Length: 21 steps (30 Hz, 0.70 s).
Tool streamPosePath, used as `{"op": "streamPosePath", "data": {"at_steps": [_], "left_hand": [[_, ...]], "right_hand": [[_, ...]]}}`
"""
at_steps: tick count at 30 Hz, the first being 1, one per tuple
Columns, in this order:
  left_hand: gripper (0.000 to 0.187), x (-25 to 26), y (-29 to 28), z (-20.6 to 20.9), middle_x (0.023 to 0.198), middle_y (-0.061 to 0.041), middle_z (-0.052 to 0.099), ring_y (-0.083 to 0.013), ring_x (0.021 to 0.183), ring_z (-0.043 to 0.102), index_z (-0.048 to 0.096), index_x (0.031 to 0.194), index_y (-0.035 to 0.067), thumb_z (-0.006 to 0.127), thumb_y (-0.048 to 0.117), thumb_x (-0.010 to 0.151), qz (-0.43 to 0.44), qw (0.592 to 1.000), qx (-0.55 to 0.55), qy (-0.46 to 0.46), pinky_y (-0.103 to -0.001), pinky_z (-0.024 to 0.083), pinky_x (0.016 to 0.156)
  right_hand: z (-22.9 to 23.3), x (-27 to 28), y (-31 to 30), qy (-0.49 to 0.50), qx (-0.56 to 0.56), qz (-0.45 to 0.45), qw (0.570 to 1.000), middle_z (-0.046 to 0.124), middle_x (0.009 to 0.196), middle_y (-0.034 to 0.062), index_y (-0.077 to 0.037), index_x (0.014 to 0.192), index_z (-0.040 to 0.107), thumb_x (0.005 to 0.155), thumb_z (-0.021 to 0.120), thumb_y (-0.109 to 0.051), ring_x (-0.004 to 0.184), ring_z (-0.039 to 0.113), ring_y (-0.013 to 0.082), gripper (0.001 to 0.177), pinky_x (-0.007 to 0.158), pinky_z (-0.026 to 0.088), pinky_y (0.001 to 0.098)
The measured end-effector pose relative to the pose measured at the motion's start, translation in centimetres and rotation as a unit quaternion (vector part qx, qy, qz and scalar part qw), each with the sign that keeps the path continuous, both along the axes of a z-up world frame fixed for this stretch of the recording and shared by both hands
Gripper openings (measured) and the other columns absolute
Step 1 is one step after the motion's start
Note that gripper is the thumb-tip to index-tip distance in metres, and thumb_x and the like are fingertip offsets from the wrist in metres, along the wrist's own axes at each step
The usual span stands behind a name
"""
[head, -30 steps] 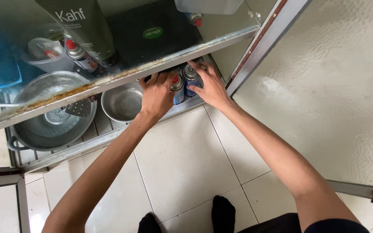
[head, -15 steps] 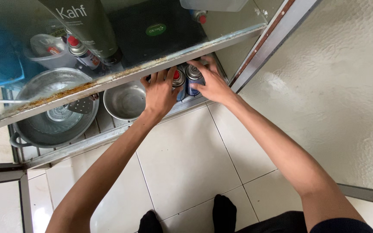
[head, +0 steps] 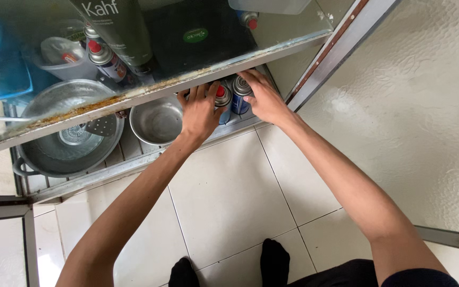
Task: The person unpacks items from a black bag and a green tote onto a metal shelf, then transfers them into a glass-front cabinet. Items include aerosol cans, a white mug, a small green bottle, a blue bottle, a jar, and snack packets. The person places aerosol cans on the lower shelf and snacks on the middle shelf.
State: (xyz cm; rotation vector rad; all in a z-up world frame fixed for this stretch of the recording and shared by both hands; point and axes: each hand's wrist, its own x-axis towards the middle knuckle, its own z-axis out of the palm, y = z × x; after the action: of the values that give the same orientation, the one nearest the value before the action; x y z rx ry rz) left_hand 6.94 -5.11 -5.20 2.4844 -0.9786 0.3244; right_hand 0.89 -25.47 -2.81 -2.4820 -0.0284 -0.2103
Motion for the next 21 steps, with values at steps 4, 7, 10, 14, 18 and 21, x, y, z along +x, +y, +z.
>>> {"op": "streamPosePath", "data": {"at_steps": [4, 7, 10, 14, 18, 21], "left_hand": [[0.078, 0.1, 0.1, -0.2, 0.136, -0.009, 0.062, -0.0287, 0.133, 0.049, 0.052, 0.144, 0.009, 0.087, 0.03, 0.078, -0.016, 1.0, 0.007, -0.003, -0.067, 0.024, 0.109], [0.08, 0.4, 0.0, -0.2, 0.134, -0.009, 0.063, -0.028, 0.132, 0.049, 0.053, 0.144, 0.01, 0.088, 0.027, 0.074, -0.008, 0.999, 0.035, -0.016, -0.068, 0.023, 0.108], [0.083, 0.5, 0.2, 0.0, 0.134, -0.007, 0.063, -0.0271, 0.132, 0.05, 0.053, 0.146, 0.011, 0.088, 0.023, 0.072, -0.005, 0.998, 0.061, -0.028, -0.069, 0.024, 0.106], [0.083, 0.2, 0.3, 0.6, 0.135, -0.008, 0.061, -0.0274, 0.133, 0.05, 0.053, 0.146, 0.01, 0.089, 0.026, 0.073, -0.009, 0.998, 0.057, 0.001, -0.069, 0.025, 0.107], [0.082, 0.0, 0.1, 0.9, 0.136, -0.01, 0.057, -0.0305, 0.133, 0.049, 0.052, 0.145, 0.009, 0.089, 0.033, 0.076, 0.0, 0.998, 0.064, 0.019, -0.066, 0.026, 0.11], [0.088, 0.2, -0.1, 0.9, 0.137, -0.013, 0.058, -0.0322, 0.13, 0.048, 0.053, 0.14, 0.005, 0.09, 0.033, 0.066, -0.022, 0.999, 0.038, -0.03, -0.069, 0.025, 0.101]], "right_hand": [[0.4, 0.0, -0.4, 0.036, 0.014, -0.019, 0.999, 0.037, 0.153, 0.0129, -0.021, 0.156, 0.042, 0.089, 0.064, 0.006, 0.142, 0.044, 0.0314, 0.076, 0.121, 0.037, 0.0375], [0.6, 0.3, -0.5, 0.03, -0.016, -0.01, 0.999, 0.034, 0.147, 0.0156, -0.017, 0.152, 0.045, 0.085, 0.072, 0.001, 0.139, 0.04, 0.0356, 0.075, 0.118, 0.034, 0.0409], [0.3, 0.3, 0.0, 0.029, -0.042, -0.038, 0.998, 0.035, 0.141, 0.0168, -0.013, 0.141, 0.053, 0.082, 0.085, -0.011, 0.136, 0.037, 0.0383, 0.068, 0.116, 0.032, 0.0451], [-0.5, 0.2, 0.0, 0.001, -0.01, -0.033, 0.999, 0.045, 0.144, 0.012, -0.015, 0.14, 0.057, 0.083, 0.078, -0.003, 0.14, 0.044, 0.0338, 0.061, 0.12, 0.038, 0.0437], [-0.5, 0.8, -0.8, -0.006, -0.077, 0.007, 0.997, 0.048, 0.151, 0.0102, -0.016, 0.14, 0.061, 0.08, 0.069, 0.011, 0.144, 0.04, 0.0349, 0.067, 0.122, 0.03, 0.0461], [-0.2, 0.6, -1.1, 0.015, -0.035, -0.006, 0.999, 0.041, 0.149, 0.014, -0.014, 0.128, 0.065, 0.078, 0.076, 0.004, 0.145, 0.031, 0.0358, 0.054, 0.119, 0.025, 0.0457]]}}
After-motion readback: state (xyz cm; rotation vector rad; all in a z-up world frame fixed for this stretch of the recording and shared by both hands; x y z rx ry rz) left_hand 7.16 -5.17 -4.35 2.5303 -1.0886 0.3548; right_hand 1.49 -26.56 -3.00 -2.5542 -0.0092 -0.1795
